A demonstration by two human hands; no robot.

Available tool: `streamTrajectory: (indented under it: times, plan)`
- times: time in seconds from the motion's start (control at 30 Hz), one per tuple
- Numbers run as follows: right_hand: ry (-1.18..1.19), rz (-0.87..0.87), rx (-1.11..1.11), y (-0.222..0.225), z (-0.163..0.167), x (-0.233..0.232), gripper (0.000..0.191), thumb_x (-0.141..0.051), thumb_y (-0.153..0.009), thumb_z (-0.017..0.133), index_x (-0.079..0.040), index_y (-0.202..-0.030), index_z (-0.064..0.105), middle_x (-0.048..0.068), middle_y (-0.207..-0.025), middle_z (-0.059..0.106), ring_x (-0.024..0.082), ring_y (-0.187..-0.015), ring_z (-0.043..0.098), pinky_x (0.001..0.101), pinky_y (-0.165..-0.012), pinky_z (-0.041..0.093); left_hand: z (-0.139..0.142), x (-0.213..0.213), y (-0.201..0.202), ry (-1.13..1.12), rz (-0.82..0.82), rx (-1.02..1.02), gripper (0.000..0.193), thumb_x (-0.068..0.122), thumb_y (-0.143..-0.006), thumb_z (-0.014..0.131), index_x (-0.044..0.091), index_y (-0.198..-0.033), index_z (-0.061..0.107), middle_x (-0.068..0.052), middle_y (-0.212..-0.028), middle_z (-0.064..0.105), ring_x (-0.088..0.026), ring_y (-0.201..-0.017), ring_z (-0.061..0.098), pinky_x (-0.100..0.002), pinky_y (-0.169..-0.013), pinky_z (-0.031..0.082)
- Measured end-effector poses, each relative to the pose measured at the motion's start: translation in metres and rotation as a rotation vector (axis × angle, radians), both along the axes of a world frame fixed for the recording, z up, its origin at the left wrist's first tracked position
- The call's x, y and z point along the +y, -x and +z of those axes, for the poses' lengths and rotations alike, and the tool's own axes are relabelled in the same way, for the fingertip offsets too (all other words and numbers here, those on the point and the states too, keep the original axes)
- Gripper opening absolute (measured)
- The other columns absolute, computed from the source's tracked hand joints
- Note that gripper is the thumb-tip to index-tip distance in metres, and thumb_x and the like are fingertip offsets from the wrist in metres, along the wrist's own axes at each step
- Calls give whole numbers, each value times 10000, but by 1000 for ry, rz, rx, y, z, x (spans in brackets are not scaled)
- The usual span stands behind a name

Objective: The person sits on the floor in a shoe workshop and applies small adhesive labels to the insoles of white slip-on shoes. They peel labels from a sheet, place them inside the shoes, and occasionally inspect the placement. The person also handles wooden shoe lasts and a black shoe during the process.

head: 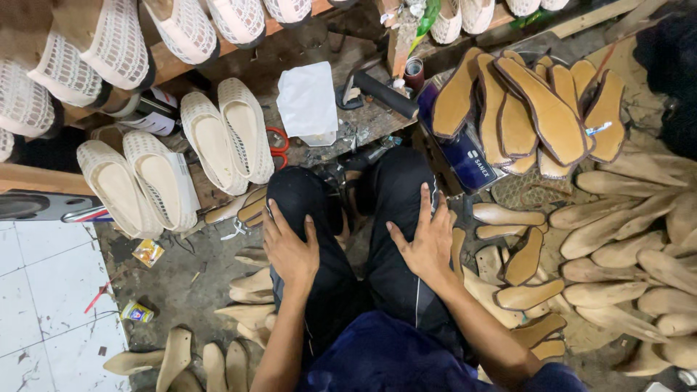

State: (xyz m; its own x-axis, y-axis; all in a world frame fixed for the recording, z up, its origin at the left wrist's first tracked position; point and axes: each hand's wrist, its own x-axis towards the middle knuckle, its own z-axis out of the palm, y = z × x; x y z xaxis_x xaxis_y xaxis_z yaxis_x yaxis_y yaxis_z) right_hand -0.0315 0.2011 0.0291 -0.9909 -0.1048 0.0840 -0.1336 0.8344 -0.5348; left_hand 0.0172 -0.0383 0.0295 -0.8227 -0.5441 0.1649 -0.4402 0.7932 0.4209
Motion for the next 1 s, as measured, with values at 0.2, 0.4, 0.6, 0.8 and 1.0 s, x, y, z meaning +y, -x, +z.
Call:
streamTrajectory:
  times: [0.2,0.4,0.6,0.8,1.0]
  plan:
    - [-51,69,-97,7,5,-4,1129,-517,-824,775,-52,-1621,125,397,-1495,315,573,-1291,414,584,-1052,401,4,-7,-5,-37,-15,28,795,391,-972,635,-13,-1575,310,-316,-1530,425,-494,-1352,459,-561,-1090,382]
    - [-63,95,-167,23,-5,-12,1198,-563,-841,759,-60,-1641,23,388,-1504,314,557,-1332,398,573,-1084,385,-4,-15,-10,-39,-9,60,795,394,-971,646,0,-1575,312,-319,-1517,434,-496,-1340,476,-576,-1060,402]
    - [41,93,-84,58,-19,-16,1150,-519,-904,788,-27,-1655,69,363,-1523,369,530,-1375,413,545,-1127,377,-18,-23,-15,-69,-15,113,817,410,-961,665,24,-1586,307,-315,-1515,442,-504,-1313,492,-584,-1064,411]
    - [95,84,-43,64,-24,-19,1087,-452,-866,847,-29,-1630,199,312,-1494,445,472,-1368,475,494,-1127,408,-25,-47,-18,-313,-30,349,673,251,-1015,675,69,-1587,369,-290,-1563,391,-496,-1408,419,-569,-1149,372]
    - [126,106,42,50,-20,-29,1044,-427,-897,854,-38,-1644,236,292,-1493,480,450,-1372,504,482,-1139,423,-18,-97,29,-58,32,357,635,113,-883,731,145,-1490,544,-260,-1558,318,-520,-1424,339,-631,-1153,318]
